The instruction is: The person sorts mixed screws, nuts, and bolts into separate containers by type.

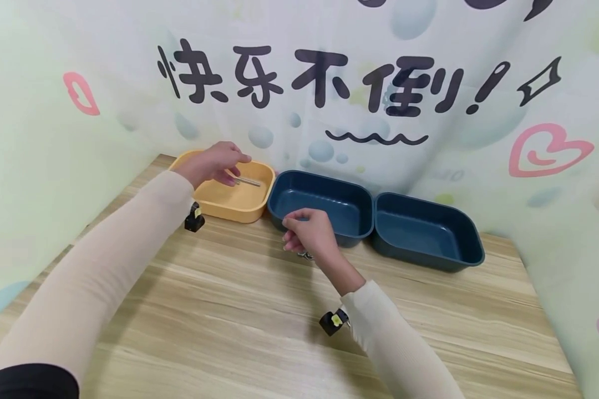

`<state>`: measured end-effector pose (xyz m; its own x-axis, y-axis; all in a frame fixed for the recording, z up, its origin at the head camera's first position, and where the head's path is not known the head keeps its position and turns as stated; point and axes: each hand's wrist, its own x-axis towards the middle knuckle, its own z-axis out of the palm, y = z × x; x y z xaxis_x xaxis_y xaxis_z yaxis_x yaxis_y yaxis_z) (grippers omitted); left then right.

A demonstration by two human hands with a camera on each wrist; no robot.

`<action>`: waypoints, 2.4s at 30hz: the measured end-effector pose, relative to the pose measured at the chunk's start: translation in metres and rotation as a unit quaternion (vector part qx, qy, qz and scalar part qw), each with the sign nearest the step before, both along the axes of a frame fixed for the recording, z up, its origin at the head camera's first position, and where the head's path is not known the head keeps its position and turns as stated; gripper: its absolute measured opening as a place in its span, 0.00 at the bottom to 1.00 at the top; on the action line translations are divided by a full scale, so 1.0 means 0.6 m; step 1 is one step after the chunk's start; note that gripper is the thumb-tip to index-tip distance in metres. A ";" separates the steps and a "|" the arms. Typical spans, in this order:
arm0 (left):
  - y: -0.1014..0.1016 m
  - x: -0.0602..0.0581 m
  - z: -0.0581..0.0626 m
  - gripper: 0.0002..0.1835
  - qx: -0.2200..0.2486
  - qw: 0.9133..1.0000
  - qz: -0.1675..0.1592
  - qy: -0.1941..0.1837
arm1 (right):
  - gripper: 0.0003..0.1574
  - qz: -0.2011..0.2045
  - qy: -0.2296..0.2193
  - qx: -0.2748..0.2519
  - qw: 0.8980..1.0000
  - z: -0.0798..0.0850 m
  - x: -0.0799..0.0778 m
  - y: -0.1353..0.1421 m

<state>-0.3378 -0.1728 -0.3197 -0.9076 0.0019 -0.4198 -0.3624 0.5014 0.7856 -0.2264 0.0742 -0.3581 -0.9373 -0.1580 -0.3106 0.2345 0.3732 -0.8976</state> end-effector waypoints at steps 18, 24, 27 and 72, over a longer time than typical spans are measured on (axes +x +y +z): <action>0.063 -0.002 -0.024 0.21 -0.001 0.999 -0.031 -0.020 | 0.19 -0.021 -0.005 0.029 0.999 -0.039 0.009 0.064; 0.078 -0.002 -0.035 0.23 0.006 0.999 -0.040 -0.026 | 0.18 -0.035 -0.012 0.030 0.999 -0.053 0.011 0.082; 0.086 -0.004 -0.041 0.23 0.001 0.999 -0.039 -0.032 | 0.18 -0.040 -0.017 0.033 0.998 -0.060 0.011 0.090; 0.114 -0.014 -0.067 0.09 -0.081 0.995 -0.049 -0.030 | 0.17 -0.012 -0.044 0.074 0.996 -0.120 0.008 0.114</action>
<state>-0.3459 -0.1045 -0.3600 -0.8794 0.0175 -0.4758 -0.3493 0.6554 0.6697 -0.2218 0.1425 -0.4300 -0.9087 -0.0821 -0.4093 0.3198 0.4934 -0.8089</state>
